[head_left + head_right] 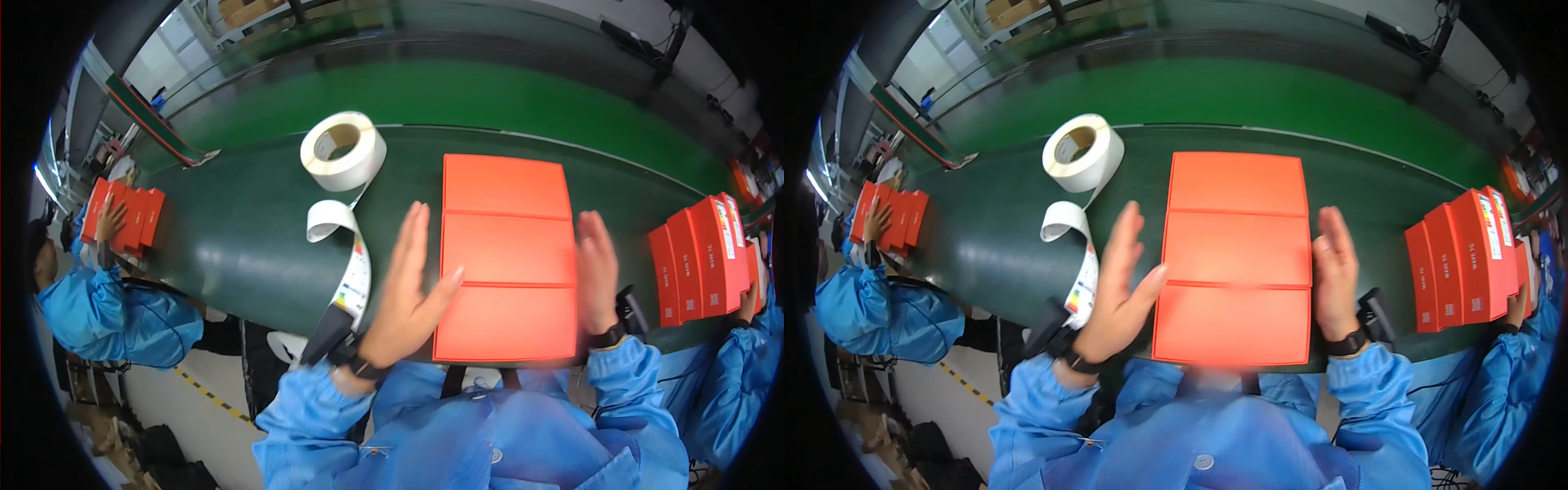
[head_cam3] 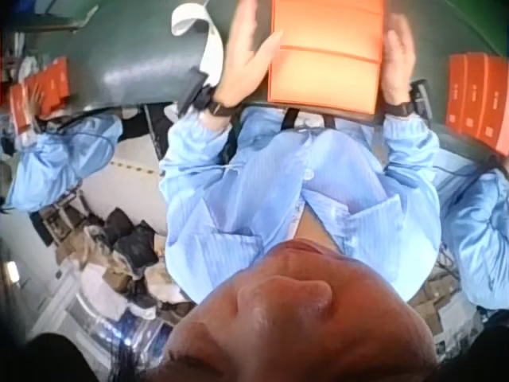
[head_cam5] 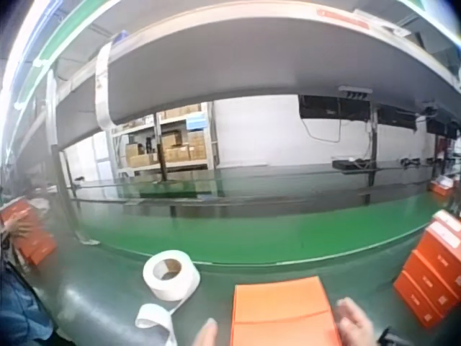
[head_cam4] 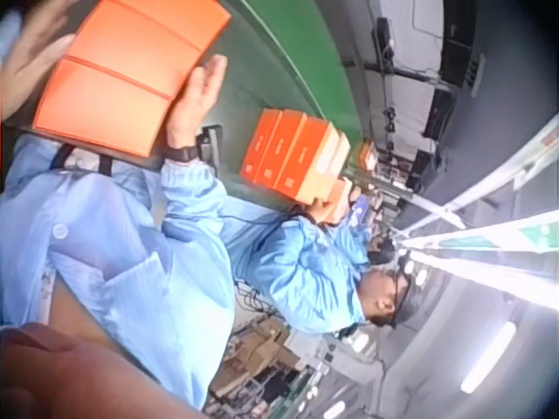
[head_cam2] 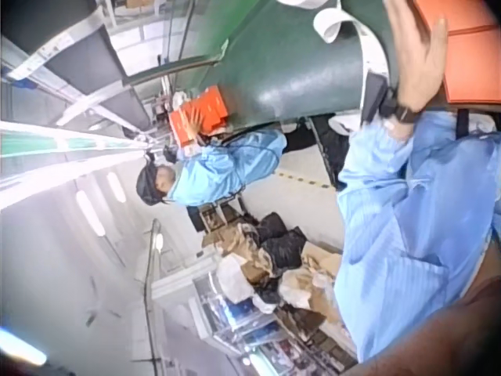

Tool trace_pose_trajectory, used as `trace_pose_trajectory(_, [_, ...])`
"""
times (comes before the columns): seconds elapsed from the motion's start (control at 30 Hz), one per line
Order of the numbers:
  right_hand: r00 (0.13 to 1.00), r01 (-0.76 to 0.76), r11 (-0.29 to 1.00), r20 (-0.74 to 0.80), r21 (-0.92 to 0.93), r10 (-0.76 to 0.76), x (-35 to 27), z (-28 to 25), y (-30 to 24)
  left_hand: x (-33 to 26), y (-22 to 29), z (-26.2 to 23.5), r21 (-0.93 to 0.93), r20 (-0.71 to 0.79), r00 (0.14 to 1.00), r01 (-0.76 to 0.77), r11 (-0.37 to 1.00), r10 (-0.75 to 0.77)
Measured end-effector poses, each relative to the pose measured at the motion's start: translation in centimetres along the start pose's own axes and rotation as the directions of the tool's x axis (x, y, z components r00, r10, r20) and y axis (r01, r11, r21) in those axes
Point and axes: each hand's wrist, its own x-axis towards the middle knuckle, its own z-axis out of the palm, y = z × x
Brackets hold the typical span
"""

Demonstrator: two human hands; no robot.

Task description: The recorder is applying energy labels to orange product boxes on an assembly line.

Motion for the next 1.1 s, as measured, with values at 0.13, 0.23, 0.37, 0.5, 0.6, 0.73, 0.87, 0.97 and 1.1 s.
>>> trace_pose_trajectory(0.13, [0.997, 0.043, 0.992, -0.053, -0.119, -0.049, 0.9, -2.7, -3.8, -4.2, 1.3, -7.1, 0.449, -0.183, 0.983, 0.063, 0.891, 0.022])
trace_pose_trajectory(0.23, [0.996, 0.084, 0.989, 0.031, -0.123, -0.081, 1.9, -2.1, -6.3, -8.0, -0.5, -9.3, 0.542, -0.212, 0.965, 0.247, 0.803, -0.154])
trace_pose_trajectory(0.37, [0.869, 0.371, 0.883, 0.443, -0.289, -0.220, 3.5, 2.8, -9.6, -10.0, -1.0, -6.9, 0.762, -0.123, 0.986, 0.167, 0.625, -0.113])
trace_pose_trajectory(0.5, [0.555, 0.703, 0.694, 0.729, -0.154, -0.401, 5.5, 10.2, -10.4, -8.5, -4.0, -6.7, 0.844, -0.126, 0.992, 0.123, 0.522, -0.030])
trace_pose_trajectory(0.6, [0.394, 0.814, 0.572, 0.821, -0.103, -0.413, 6.9, 15.7, -8.6, -8.1, -4.1, -7.9, 0.883, 0.035, 0.996, 0.010, 0.469, -0.088])
trace_pose_trajectory(0.73, [0.332, 0.903, 0.387, 0.876, -0.188, -0.349, 8.6, 21.0, -5.0, -7.0, -3.8, -10.5, 0.805, 0.145, 0.947, 0.055, 0.590, -0.287])
trace_pose_trajectory(0.87, [0.323, 0.926, 0.248, 0.938, -0.285, -0.127, 7.7, 24.5, -2.3, -7.0, -2.3, -15.7, -0.115, 0.067, 0.854, 0.520, 0.846, -0.516])
trace_pose_trajectory(0.97, [0.223, 0.960, 0.195, 0.968, -0.199, -0.111, 7.9, 25.8, -0.6, -7.4, -2.3, -18.9, -0.589, 0.111, 0.884, 0.426, 0.687, -0.454])
trace_pose_trajectory(1.1, [0.159, 0.987, 0.024, 0.987, -0.159, 0.009, 7.7, 26.4, 0.9, -9.5, -5.4, -22.3, -0.722, 0.078, 0.843, 0.416, 0.553, -0.532])
